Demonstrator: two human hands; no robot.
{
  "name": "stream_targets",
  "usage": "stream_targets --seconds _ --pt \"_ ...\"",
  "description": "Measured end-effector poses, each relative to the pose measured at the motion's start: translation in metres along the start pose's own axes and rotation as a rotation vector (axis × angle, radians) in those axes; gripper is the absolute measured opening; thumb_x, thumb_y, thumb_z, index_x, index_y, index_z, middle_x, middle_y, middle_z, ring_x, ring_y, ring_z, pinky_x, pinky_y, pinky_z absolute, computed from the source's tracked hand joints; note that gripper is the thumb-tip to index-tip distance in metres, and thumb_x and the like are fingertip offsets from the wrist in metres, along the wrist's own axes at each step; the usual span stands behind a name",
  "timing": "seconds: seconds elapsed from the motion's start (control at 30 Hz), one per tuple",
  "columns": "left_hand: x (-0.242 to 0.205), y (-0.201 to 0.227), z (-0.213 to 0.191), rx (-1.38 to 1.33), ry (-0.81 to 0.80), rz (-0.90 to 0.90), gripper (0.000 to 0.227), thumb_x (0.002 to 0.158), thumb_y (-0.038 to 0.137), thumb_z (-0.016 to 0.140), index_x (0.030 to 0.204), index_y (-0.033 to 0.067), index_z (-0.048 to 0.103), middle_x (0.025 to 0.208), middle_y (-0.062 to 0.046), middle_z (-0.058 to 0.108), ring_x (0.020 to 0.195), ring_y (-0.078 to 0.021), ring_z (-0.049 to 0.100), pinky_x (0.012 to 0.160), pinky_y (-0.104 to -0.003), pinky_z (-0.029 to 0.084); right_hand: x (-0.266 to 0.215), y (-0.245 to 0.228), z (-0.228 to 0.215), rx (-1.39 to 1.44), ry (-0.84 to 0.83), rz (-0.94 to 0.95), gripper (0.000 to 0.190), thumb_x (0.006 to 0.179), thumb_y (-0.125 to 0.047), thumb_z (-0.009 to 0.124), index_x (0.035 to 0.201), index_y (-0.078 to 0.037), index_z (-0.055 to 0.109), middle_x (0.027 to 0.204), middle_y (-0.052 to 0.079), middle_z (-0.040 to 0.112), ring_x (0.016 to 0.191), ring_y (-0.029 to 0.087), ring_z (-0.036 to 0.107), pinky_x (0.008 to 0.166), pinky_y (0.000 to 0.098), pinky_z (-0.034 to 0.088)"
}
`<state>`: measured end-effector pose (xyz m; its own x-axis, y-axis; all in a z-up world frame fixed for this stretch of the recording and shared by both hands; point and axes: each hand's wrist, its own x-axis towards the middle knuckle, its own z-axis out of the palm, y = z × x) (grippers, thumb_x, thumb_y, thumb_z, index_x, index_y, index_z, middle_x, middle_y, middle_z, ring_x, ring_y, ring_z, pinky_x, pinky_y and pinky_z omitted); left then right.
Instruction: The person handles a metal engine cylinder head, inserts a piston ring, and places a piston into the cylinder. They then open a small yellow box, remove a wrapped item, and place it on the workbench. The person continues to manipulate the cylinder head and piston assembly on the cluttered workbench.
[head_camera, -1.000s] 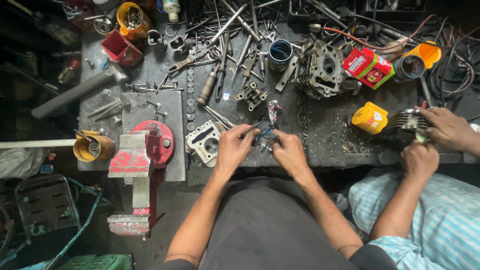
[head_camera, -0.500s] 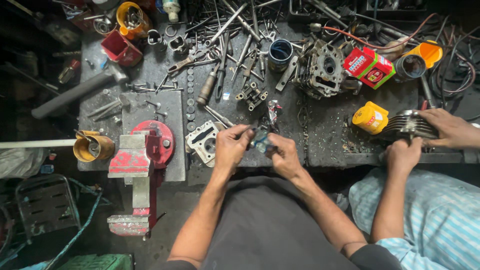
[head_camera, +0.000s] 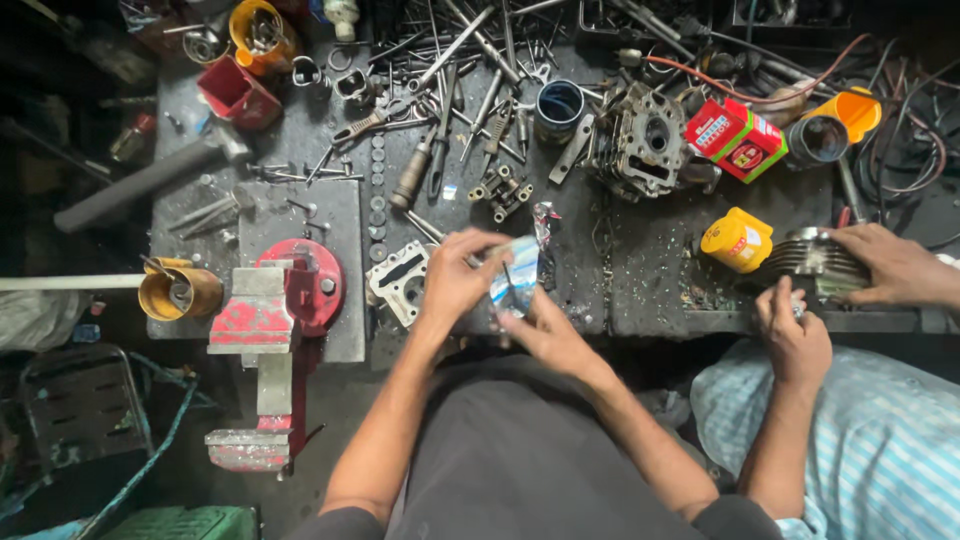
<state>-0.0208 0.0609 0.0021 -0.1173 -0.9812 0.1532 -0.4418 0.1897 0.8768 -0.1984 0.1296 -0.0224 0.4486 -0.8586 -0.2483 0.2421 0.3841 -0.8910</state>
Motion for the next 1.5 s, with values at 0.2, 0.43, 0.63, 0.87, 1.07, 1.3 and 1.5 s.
stream_targets --seconds 0.2,0.43,0.63,0.87,1.07,1.3,1.5 --pt "-0.011 -0.006 -0.022 -0.383 -0.381 0.001 0.047 0.077 -0.009 0.059 0.116 0.0104 0.077 0.118 -0.006 0.072 0.117 -0.0226 0.063 0.094 -0.035 0.054 -0.001 -0.015 -0.012 0.055 -0.154 -0.035 0.030 0.105 -0.009 0.058 0.132 0.003 0.055 0.104 0.010 0.070 0.092 0.019 0.070 0.085 0.0365 0.059" --pt "-0.027 -0.022 -0.018 -0.679 -0.314 -0.004 0.028 0.098 0.027 0.069 0.116 0.0071 0.076 0.120 -0.007 0.072 0.122 -0.0220 0.064 0.108 -0.036 0.050 0.000 -0.012 -0.019 -0.206 -0.164 0.067 0.014 0.102 -0.005 0.053 0.109 0.002 0.063 0.087 0.007 0.074 0.079 0.019 0.074 0.074 0.0348 0.063" --pt "-0.029 -0.014 -0.024 -0.456 -0.256 0.010 0.030 0.092 0.031 0.077 0.106 0.0056 0.079 0.107 -0.008 0.077 0.112 -0.0211 0.065 0.102 -0.036 0.051 0.003 -0.010 -0.019 -0.619 -0.151 0.016 0.014 0.098 -0.005 0.054 0.095 0.003 0.065 0.074 0.009 0.076 0.068 0.017 0.076 0.065 0.0312 0.061" --pt "-0.034 -0.008 -0.020 -0.696 -0.049 -0.254 0.037 0.092 0.037 0.075 0.100 0.0009 0.080 0.097 -0.007 0.076 0.098 -0.0176 0.066 0.091 -0.032 0.051 0.009 -0.032 -0.006 -0.503 -0.119 -0.059 0.029 0.107 -0.024 0.044 0.096 -0.003 0.060 0.074 0.007 0.076 0.065 0.016 0.070 0.063 0.0307 0.056" --pt "-0.038 -0.026 -0.006 -0.932 0.154 -0.414 0.015 0.091 0.012 0.069 0.088 -0.0017 0.075 0.091 -0.012 0.072 0.086 -0.0193 0.064 0.083 -0.033 0.049 0.010 -0.055 0.002 -0.745 -0.039 0.005 0.040 0.106 -0.032 0.049 0.081 -0.004 0.062 0.061 0.008 0.070 0.056 0.019 0.070 0.056 0.0333 0.053" --pt "-0.004 -0.053 -0.095 -1.308 0.696 -0.308 0.022 0.106 0.021 0.057 0.094 0.0039 0.063 0.083 -0.011 0.066 0.081 -0.0243 0.066 0.094 -0.043 0.055 -0.001 -0.035 -0.027 -0.927 -0.411 -0.155 0.018 0.094 -0.016 0.063 0.086 0.000 0.064 0.074 0.017 0.066 0.074 0.033 0.065 0.070 0.0416 0.051" --pt "-0.021 -0.051 -0.136 -0.869 0.475 -0.229 0.015 0.110 0.020 0.059 0.102 0.0072 0.062 0.080 -0.004 0.055 0.071 -0.0182 0.055 0.073 -0.042 0.050 -0.016 -0.010 -0.065 -1.325 -0.327 0.084 0.036 0.080 -0.017 0.074 0.115 -0.011 0.073 0.118 0.021 0.068 0.113 0.042 0.060 0.094 0.0486 0.048"
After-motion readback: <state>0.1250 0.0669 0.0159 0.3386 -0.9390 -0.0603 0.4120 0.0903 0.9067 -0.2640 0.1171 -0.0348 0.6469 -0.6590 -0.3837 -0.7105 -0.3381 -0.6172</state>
